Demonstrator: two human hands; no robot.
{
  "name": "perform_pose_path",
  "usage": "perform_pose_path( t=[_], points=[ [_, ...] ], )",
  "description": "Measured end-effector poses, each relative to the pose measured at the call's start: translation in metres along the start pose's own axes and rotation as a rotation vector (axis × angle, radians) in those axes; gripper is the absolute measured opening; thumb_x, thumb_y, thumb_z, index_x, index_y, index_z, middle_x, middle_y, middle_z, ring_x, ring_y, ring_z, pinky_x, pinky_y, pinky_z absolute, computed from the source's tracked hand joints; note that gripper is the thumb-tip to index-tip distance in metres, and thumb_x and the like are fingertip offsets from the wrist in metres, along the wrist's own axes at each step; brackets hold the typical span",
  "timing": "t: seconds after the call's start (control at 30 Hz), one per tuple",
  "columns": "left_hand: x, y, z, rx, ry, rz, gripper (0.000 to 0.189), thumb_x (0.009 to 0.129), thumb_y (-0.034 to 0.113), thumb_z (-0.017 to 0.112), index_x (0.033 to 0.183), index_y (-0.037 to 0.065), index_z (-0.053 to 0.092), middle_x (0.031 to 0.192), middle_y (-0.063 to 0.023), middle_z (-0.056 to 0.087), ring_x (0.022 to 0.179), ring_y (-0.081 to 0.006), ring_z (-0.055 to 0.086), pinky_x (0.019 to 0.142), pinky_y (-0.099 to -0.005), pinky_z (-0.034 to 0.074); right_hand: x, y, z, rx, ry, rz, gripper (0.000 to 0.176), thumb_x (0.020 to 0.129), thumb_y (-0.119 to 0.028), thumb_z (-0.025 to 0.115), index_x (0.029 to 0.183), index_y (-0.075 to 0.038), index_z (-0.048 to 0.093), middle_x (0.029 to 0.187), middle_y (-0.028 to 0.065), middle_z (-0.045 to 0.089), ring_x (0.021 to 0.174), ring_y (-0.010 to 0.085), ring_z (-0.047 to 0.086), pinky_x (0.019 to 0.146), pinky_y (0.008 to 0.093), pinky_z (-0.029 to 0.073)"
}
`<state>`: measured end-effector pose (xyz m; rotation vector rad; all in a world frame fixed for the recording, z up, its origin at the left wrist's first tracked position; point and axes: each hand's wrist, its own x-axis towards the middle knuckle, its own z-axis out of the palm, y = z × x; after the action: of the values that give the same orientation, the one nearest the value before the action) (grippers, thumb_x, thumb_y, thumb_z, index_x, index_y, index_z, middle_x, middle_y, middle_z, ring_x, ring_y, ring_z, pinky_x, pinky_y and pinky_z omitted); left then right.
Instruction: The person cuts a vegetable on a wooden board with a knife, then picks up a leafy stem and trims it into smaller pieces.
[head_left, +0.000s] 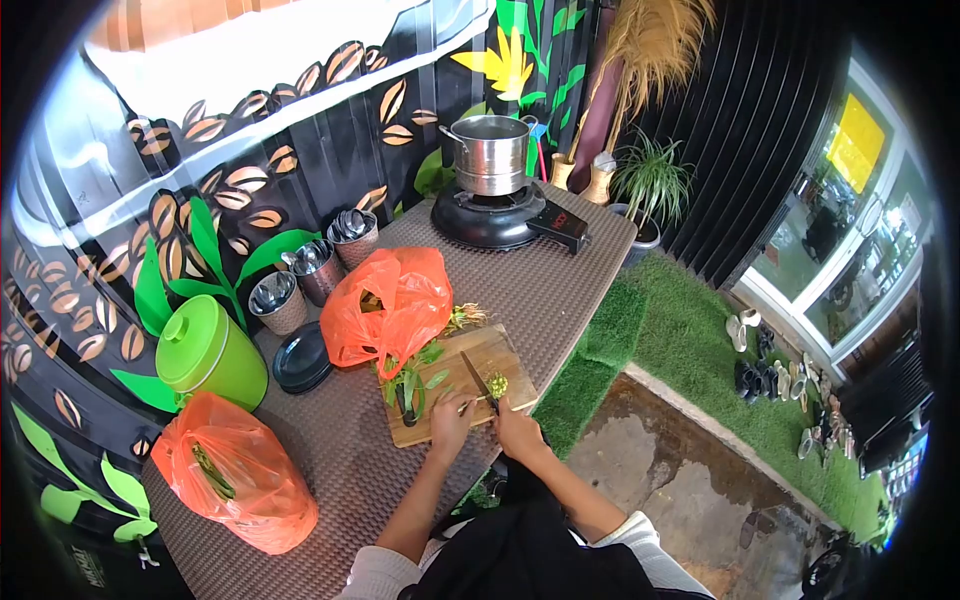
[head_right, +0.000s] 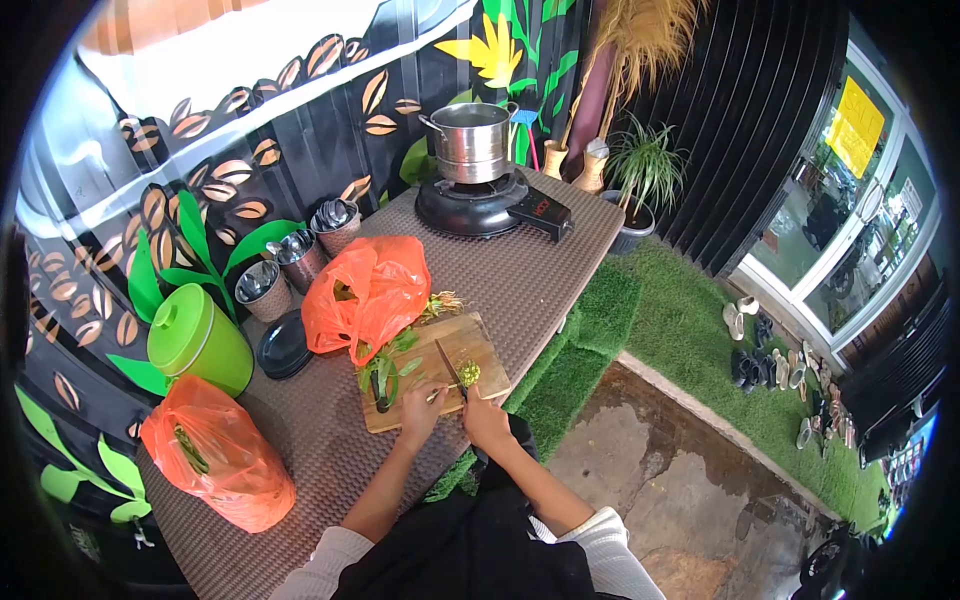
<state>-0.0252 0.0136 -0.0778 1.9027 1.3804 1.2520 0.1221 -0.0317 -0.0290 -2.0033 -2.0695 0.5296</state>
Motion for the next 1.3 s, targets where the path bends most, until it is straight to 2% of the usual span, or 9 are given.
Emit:
perform_pose_path(
  t=[0.13,0.2,0.33,0.4,0.6,0.73,0.83,1.13,1.3],
  points=[
    [0.003,0.005,-0.001,0.043,0.01,-0.05,0.01,0.076,0.009,0.067,0.084,0.004,0.069,0.084,-0.0112,0.064,0.085,-0.0305,0.06,0.076,-0.0377,0.047,0.002,0.004,-0.005,-0.052,-0.026,-0.028,0.026,0.088,-0.016,0.051,0.104,0.001,0.039,0.08,0.0242,0.064,0.074,0.04,0.066,0.06,0.0463,0.054],
    [0.004,0.004,0.0,0.061,0.01,-0.043,0.01,0.075,0.01,0.068,0.083,0.004,0.069,0.085,-0.0105,0.064,0.086,-0.0303,0.06,0.076,-0.0377,0.048,0.003,0.008,-0.004,-0.08,-0.008,-0.075,0.023,0.09,-0.018,0.049,0.102,0.0,0.04,0.069,0.0216,0.063,0.067,0.0388,0.065,0.055,0.0477,0.052],
    [0.003,0.003,0.004,0.115,0.04,-0.065,0.011,0.073,0.013,0.069,0.082,0.008,0.07,0.085,-0.0075,0.065,0.086,-0.0282,0.061,0.075,-0.0371,0.049,0.0,0.008,0.002,-0.134,0.043,-0.105,0.021,0.09,-0.016,0.049,0.1,-0.001,0.04,0.066,0.0195,0.063,0.063,0.0366,0.066,0.051,0.0462,0.052],
    [0.004,0.003,0.004,0.163,0.059,-0.041,0.011,0.073,0.014,0.069,0.082,0.009,0.07,0.085,-0.0068,0.066,0.086,-0.0274,0.061,0.074,-0.0367,0.049,-0.004,0.005,0.009,-0.196,0.056,-0.08,0.023,0.083,-0.009,0.051,0.101,-0.001,0.041,0.071,0.0175,0.065,0.065,0.0311,0.068,0.05,0.0391,0.054],
    [0.004,0.003,0.004,0.184,0.113,-0.012,0.011,0.072,0.014,0.07,0.082,0.011,0.072,0.085,-0.0048,0.066,0.085,-0.0255,0.062,0.074,-0.0346,0.049,-0.003,0.006,0.019,-0.228,0.076,-0.036,0.017,0.085,-0.011,0.049,0.098,-0.004,0.04,0.066,0.015,0.065,0.061,0.0301,0.068,0.048,0.0392,0.054],
    [0.002,0.001,0.006,0.143,0.076,-0.04,0.011,0.072,0.015,0.07,0.082,0.011,0.072,0.084,-0.0044,0.065,0.084,-0.0242,0.061,0.072,-0.0341,0.049,0.021,0.01,0.016,-0.172,0.077,-0.08,0.016,0.089,-0.014,0.047,0.1,-0.004,0.04,0.069,0.0171,0.065,0.065,0.0326,0.068,0.052,0.0426,0.054],
    [0.001,-0.003,0.006,0.134,0.076,-0.029,0.011,0.073,0.015,0.07,0.082,0.011,0.072,0.083,-0.0039,0.065,0.083,-0.0234,0.061,0.071,-0.034,0.048,0.033,0.01,-0.003,0.044,-0.069,-0.083,0.02,0.091,-0.016,0.043,0.1,0.001,0.039,0.077,0.0255,0.063,0.073,0.0447,0.063,0.063,0.0523,0.051],
    [0.0,-0.005,0.008,0.178,0.096,-0.027,0.011,0.075,0.017,0.069,0.083,0.01,0.073,0.082,-0.0028,0.064,0.082,-0.0229,0.061,0.07,-0.0338,0.048,0.018,0.0,0.019,-0.059,0.062,-0.062,0.017,0.091,-0.014,0.042,0.1,0.0,0.039,0.071,0.0241,0.063,0.066,0.0401,0.065,0.054,0.0484,0.052],
    [0.001,0.001,0.005,0.157,0.079,-0.021,0.011,0.076,0.017,0.068,0.084,0.01,0.072,0.081,-0.0034,0.064,0.082,-0.0233,0.061,0.069,-0.0343,0.048,0.022,0.004,0.007,-0.045,0.0,-0.096,0.017,0.09,-0.012,0.044,0.101,0.0,0.039,0.068,0.0224,0.063,0.066,0.0393,0.066,0.055,0.0478,0.053]
  ],
)
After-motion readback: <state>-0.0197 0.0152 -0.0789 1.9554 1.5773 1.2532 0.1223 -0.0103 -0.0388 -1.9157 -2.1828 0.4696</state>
